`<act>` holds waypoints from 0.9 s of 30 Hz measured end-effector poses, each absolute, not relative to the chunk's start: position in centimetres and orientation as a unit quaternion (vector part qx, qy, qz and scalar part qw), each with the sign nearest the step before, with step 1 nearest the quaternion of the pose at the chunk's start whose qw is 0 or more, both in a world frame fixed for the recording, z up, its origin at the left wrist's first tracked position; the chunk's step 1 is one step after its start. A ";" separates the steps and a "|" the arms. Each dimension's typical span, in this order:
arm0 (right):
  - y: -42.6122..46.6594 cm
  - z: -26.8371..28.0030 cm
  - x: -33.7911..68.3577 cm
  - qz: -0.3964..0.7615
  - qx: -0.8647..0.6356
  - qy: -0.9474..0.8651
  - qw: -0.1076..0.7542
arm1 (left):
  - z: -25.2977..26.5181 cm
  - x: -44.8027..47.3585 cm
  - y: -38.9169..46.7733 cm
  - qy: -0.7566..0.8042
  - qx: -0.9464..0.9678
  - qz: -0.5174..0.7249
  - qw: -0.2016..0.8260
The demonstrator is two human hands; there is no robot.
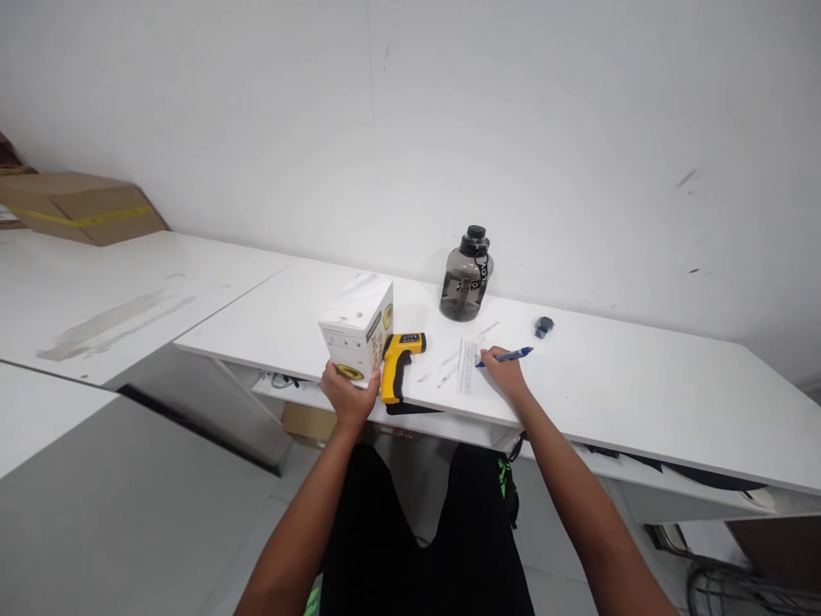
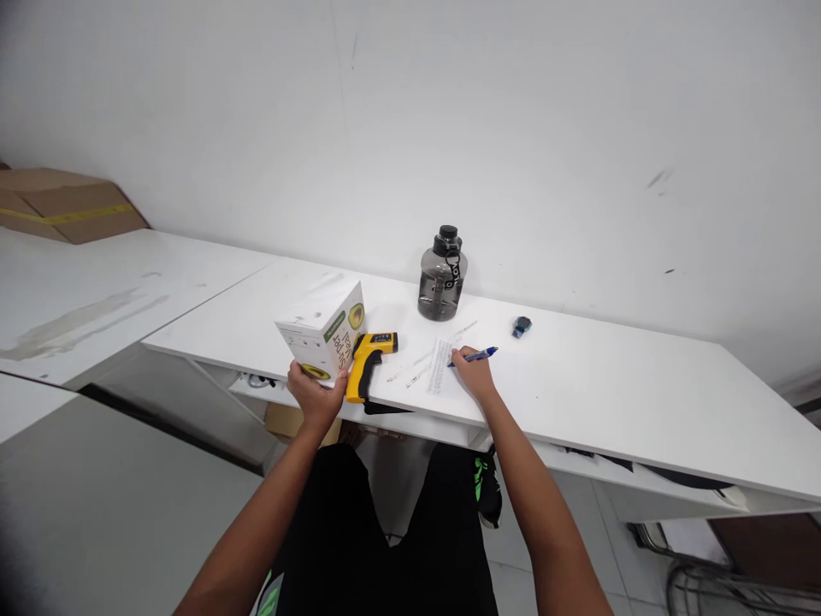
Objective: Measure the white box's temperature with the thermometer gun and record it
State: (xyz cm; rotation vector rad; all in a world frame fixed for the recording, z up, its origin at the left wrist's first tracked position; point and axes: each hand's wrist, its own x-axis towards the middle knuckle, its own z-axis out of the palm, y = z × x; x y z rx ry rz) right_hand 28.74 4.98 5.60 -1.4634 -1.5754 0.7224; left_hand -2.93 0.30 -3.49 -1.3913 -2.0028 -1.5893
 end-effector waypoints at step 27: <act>4.7 5.6 28.8 0.276 -0.587 -0.625 0.434 | -3.2 -2.8 0.2 -0.681 -0.472 -0.550 0.107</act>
